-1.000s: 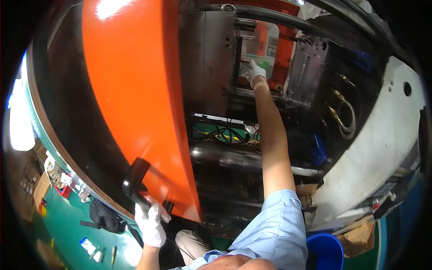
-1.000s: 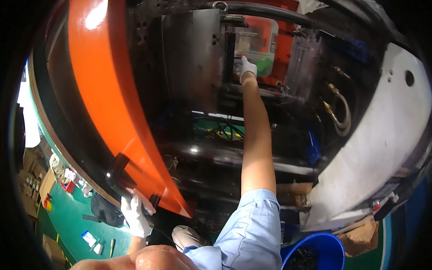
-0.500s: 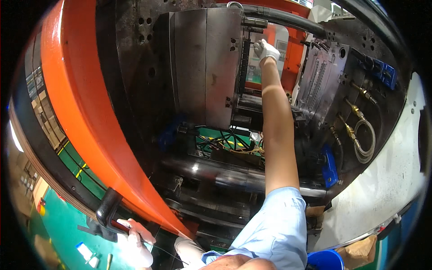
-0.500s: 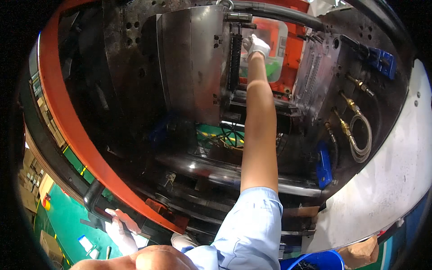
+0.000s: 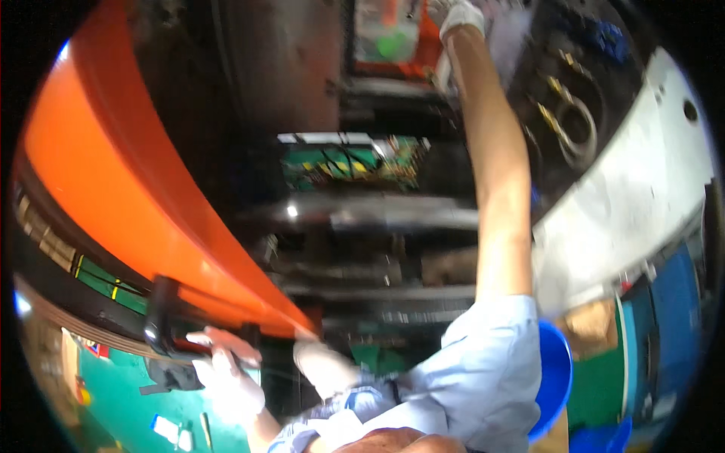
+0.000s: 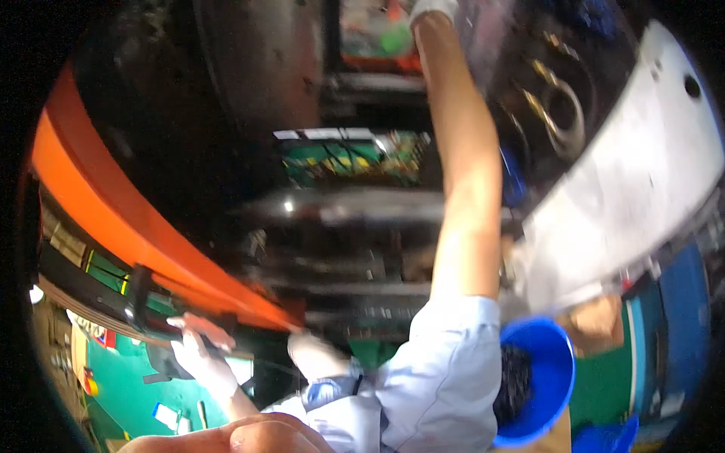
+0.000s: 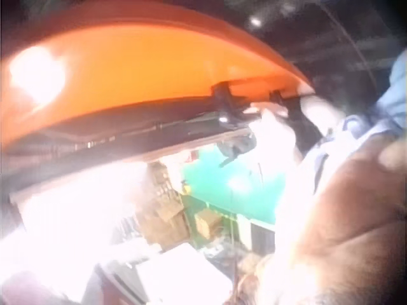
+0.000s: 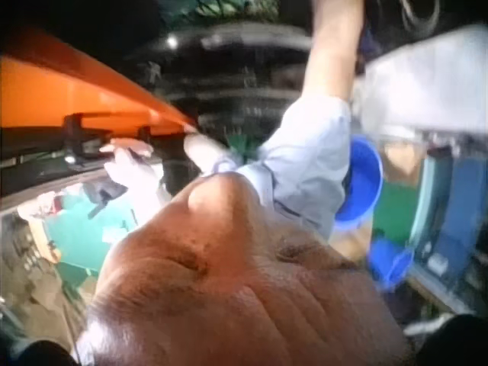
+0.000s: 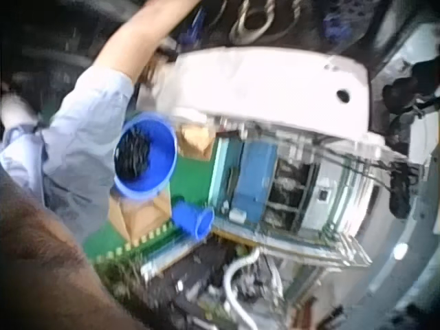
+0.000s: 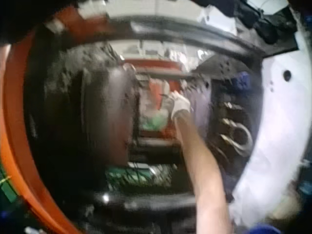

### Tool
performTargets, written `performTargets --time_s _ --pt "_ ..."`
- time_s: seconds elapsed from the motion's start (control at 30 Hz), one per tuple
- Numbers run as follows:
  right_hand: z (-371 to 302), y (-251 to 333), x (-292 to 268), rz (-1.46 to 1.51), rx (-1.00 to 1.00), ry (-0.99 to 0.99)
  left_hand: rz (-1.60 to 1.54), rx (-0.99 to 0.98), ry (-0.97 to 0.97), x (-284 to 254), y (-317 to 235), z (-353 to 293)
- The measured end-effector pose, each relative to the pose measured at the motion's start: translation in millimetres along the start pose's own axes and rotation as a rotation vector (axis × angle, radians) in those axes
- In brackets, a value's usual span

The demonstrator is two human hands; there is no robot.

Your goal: The person retrieves black plastic components from a cardboard box and a machine, then uses a small tool to insert pins into the components on a green workbench. The person handles the parts one at a time, inserting pins and stacking the finished units.

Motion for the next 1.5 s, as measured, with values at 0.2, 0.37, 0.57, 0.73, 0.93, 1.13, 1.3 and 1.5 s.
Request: performTargets --time_s 0.2,0.37,0.57,0.73,0.93,1.13,1.3,1.5 --pt "-456 7 72 -0.792 0.714 0.501 0.321 -0.025 0.01 -3 4 -1" --pt "-639 82 24 -1.852 0.895 0.116 0.269 -0.016 0.083 -17 4 6" --pt "-605 103 151 -2.065 0.139 0.295 0.516 0.034 0.063 -37 -11 14" --pt "-514 30 231 -2.085 0.453 0.605 0.307 -0.02 0.125 16 -8 3" --pt "-205 -41 170 -1.865 0.084 0.402 0.171 -0.074 0.002 6 -5 1" --pt "-13 -103 148 -1.412 -0.237 0.174 0.18 0.076 -0.112 -4 -11 -5" --pt "-19 -131 168 -1.079 -0.244 0.166 0.172 -0.034 -0.069 -27 8 -15" --pt "-26 -113 163 -1.277 -0.354 0.057 0.443 0.138 -0.226 -59 18 -28"
Point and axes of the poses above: each hand's wrist, its own z-axis towards the middle knuckle, its own x-axis out of the palm, y = z × x, the point moved 10 cm from there along z, towards the middle knuckle, and after that the axes turned 9 degrees about x, right-handed, at the moved point
